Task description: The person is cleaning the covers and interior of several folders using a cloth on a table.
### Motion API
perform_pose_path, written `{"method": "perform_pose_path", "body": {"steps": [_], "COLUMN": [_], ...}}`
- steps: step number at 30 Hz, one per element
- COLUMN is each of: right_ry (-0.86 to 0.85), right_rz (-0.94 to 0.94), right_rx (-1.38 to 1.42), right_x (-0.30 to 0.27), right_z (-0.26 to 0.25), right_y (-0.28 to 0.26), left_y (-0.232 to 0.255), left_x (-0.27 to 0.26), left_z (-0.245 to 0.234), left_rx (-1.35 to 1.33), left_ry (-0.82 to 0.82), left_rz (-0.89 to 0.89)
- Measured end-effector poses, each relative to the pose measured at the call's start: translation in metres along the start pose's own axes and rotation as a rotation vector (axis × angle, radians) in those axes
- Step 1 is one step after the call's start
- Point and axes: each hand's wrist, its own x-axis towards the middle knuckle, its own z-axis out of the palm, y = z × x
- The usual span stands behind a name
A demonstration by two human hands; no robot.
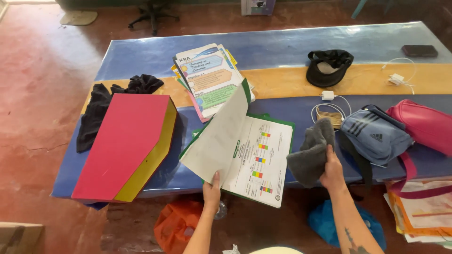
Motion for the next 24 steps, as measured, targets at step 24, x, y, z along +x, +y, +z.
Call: {"method": "perform_pose_path", "body": {"steps": [24], "right_ry": [-0.564], "right_rz": [-0.197], "right_rx": [0.026], "right_x": [-0.069], "right_z": [0.055], "right_y": [-0.276], "left_y": [-0.161], "left_x": [-0.003], "left_z": [0.048], "left_rx": [-0.015], "left_ry": [-0.052], "left_rz": [-0.279]}}
